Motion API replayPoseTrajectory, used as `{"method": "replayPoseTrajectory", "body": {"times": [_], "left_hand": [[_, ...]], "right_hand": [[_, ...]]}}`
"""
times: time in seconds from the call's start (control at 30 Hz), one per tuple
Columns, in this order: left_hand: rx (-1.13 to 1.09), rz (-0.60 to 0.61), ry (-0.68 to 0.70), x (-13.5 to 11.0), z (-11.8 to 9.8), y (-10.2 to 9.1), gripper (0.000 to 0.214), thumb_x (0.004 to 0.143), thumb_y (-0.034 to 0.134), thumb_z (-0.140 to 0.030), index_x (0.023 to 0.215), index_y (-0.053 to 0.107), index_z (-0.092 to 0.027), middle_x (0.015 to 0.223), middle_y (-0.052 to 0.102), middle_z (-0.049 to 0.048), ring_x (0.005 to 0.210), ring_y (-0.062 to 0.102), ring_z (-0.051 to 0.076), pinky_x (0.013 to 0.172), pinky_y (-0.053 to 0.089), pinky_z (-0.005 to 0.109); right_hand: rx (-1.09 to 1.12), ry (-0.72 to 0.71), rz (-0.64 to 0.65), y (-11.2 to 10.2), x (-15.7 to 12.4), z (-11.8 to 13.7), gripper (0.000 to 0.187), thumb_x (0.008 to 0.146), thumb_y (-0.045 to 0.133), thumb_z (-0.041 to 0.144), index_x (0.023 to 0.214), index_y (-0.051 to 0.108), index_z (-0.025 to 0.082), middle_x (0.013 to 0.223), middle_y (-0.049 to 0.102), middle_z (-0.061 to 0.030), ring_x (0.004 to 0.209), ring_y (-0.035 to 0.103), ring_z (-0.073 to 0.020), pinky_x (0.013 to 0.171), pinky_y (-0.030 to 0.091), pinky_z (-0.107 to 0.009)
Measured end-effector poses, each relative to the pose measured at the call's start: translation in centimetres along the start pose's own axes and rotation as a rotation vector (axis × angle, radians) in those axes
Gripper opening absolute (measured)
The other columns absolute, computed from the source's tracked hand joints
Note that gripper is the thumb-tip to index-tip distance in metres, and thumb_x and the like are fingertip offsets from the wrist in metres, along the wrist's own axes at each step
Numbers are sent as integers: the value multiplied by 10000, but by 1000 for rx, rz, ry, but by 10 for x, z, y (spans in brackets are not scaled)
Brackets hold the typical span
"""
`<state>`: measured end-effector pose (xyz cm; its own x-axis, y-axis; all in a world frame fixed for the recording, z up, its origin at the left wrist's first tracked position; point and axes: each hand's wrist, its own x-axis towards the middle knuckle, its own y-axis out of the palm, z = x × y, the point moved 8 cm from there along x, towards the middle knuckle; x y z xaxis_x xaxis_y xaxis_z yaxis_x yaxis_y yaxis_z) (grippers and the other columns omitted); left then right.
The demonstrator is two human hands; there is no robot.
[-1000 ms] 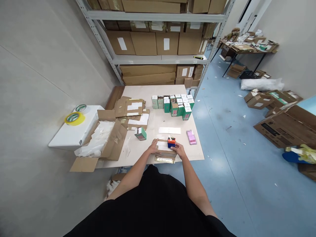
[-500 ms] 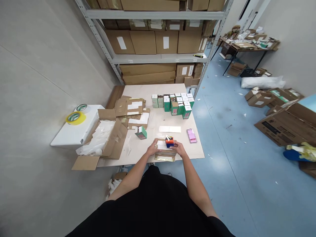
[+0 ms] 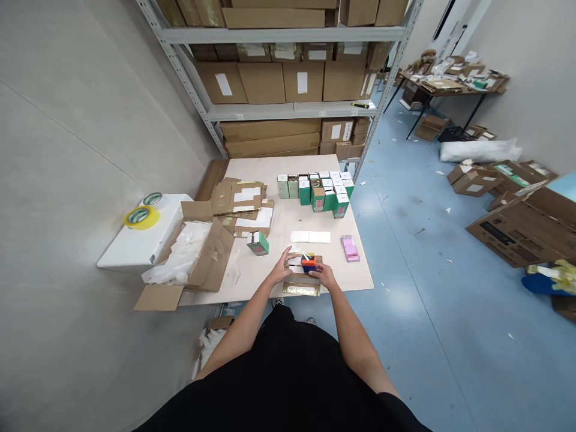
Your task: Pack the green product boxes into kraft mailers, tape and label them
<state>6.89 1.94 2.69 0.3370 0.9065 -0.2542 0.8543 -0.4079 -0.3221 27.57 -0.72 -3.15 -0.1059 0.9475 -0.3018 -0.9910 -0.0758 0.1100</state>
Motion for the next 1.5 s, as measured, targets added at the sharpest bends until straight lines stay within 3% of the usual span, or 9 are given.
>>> {"method": "replayPoseTrajectory", "body": {"times": [0.17,0.33,0.47,0.6,0.77,0.87,1.07,1.3,1.5], "left_hand": [[-223,143,109,-2,-25,4,962,794,626,-139,1651,211,-274,1201,734,112,1209,664,247,1069,463,418],[-148,146,137,-7,-37,-2,708,806,571,-121,1507,532,-220,1191,746,116,1173,678,257,1012,518,414],[-135,74,119,-6,-41,-10,433,864,628,-255,1281,730,-193,1183,757,117,1140,688,271,1014,537,439],[-216,-21,63,-3,-42,-19,453,834,746,-457,1173,779,-157,1092,782,129,980,726,270,933,585,439],[-97,-358,62,1,-43,-55,450,879,695,-562,1120,810,-200,1102,769,102,1049,700,261,962,577,413],[-128,-493,-27,4,-23,-66,452,926,650,-545,1178,784,-194,1213,740,110,1158,673,266,1006,564,404],[-600,-395,-230,6,41,-38,549,989,617,-512,1465,574,-241,1421,644,143,1276,647,284,1031,566,443],[-977,-450,-288,6,76,-22,466,855,805,-469,1232,692,-220,1518,560,160,1379,556,331,995,571,453],[-989,-570,-274,3,89,-30,389,770,887,-392,1086,771,-197,1304,701,147,1171,669,244,947,578,372]], "right_hand": [[-1,-7,14,2,2,2,457,571,896,387,984,787,225,1001,812,-43,963,745,-267,982,552,-447],[-8,-21,-7,1,3,4,444,564,901,384,966,789,232,990,810,-42,972,746,-275,978,554,-450],[-19,-21,-4,2,5,5,448,558,900,373,969,790,234,985,809,-41,960,746,-270,972,557,-443],[-31,-20,14,4,7,4,437,572,897,386,966,795,226,942,807,-34,903,743,-264,935,569,-443],[-62,-12,50,7,9,5,414,567,893,380,945,804,238,936,801,-27,896,730,-272,930,560,-445],[-104,-36,86,10,12,14,376,599,869,353,956,813,250,962,796,-23,933,715,-276,938,545,-432],[-175,-66,83,7,17,42,346,597,836,293,938,818,234,963,786,-31,940,691,-290,916,531,-426],[-340,23,71,-1,10,50,395,663,745,350,1025,782,196,1005,784,-47,949,696,-275,869,537,-376],[-658,-19,-82,-12,5,60,474,836,619,637,928,754,192,957,772,-76,912,674,-245,781,502,-306]]}}
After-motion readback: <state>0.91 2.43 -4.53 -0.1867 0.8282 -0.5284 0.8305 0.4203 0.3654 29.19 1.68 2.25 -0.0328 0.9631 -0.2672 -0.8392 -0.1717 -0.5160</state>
